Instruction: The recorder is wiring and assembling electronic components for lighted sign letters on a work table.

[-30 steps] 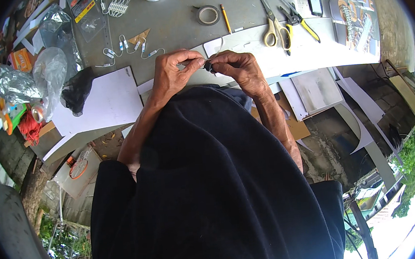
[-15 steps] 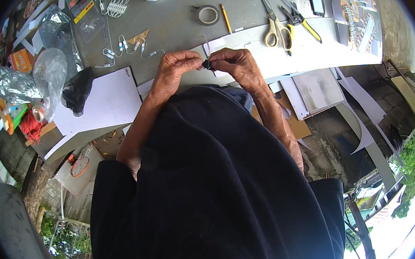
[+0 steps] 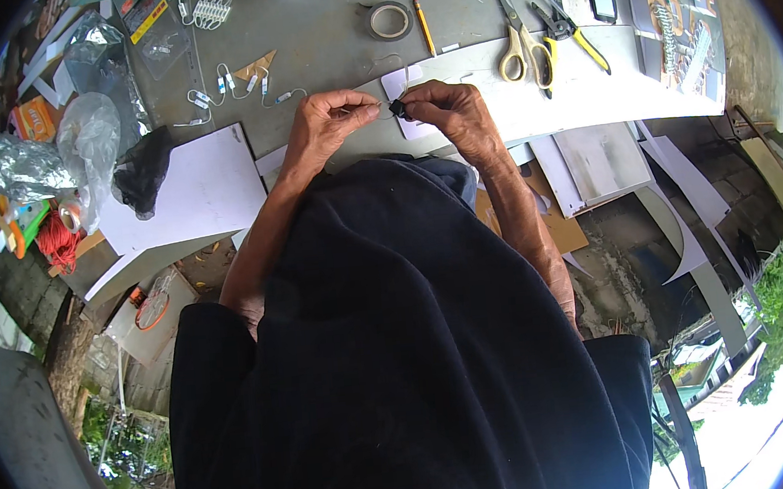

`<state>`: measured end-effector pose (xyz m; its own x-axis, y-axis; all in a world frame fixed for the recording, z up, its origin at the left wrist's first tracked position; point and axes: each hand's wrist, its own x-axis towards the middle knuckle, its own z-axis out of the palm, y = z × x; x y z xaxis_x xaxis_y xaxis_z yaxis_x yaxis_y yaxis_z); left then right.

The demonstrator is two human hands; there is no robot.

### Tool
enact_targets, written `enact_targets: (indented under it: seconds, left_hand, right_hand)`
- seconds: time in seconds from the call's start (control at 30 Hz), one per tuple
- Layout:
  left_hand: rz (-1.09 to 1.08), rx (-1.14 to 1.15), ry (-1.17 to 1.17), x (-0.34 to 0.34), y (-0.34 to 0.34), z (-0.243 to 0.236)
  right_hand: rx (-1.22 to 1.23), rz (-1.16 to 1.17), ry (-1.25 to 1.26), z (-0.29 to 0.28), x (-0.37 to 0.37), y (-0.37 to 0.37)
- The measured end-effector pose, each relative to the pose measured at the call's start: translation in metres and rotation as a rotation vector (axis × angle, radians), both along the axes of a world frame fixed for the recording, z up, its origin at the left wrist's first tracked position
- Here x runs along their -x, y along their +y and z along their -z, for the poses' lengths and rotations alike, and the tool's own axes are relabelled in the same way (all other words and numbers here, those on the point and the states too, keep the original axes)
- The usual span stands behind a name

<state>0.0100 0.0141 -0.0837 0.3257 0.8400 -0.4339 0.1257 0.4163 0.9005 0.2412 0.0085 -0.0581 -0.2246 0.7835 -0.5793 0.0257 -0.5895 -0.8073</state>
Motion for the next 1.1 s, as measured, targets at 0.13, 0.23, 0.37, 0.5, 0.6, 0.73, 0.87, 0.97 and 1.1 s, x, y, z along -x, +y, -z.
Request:
enact_targets:
  seconds: [0.13, 0.23, 0.37, 0.5, 0.6, 0.73, 0.87, 0.97, 1.1]
  left_hand:
    - [0.03, -0.017, 0.159, -0.005, 0.001, -0.008]
    - [0.008, -0.043, 0.219, -0.008, -0.001, -0.009]
    - [-0.016, -0.069, 0.158, -0.009, -0.002, -0.005]
    - [0.015, 0.068, 0.124, -0.011, -0.003, -0.008]
    - [0.014, 0.088, 0.096, -0.009, -0.007, -0.004]
    - [-0.022, 0.063, 0.031, -0.009, -0.01, 0.007]
    - [-0.019, 0.075, 0.017, -0.005, -0.01, 0.01]
    - [-0.029, 0.082, 0.002, -0.004, -0.012, 0.013]
    - [-0.095, 0.103, -0.062, -0.003, -0.012, 0.014]
  right_hand:
    - [-0.031, 0.064, -0.018, 0.006, 0.005, -0.006]
    - [-0.025, 0.101, -0.132, 0.0, 0.005, -0.01]
    - [0.206, 0.207, 0.009, -0.014, 0.014, -0.015]
    - [0.34, 0.257, 0.021, -0.003, 0.02, -0.019]
    - [0.364, 0.267, 0.056, 0.005, 0.021, -0.018]
    - [0.397, 0.257, 0.111, 0.014, 0.022, -0.014]
    - [0.451, 0.273, 0.122, 0.016, 0.023, -0.013]
    - [0.494, 0.251, 0.137, 0.02, 0.022, -0.015]
    - [0.594, 0.316, 0.187, 0.025, 0.026, -0.014]
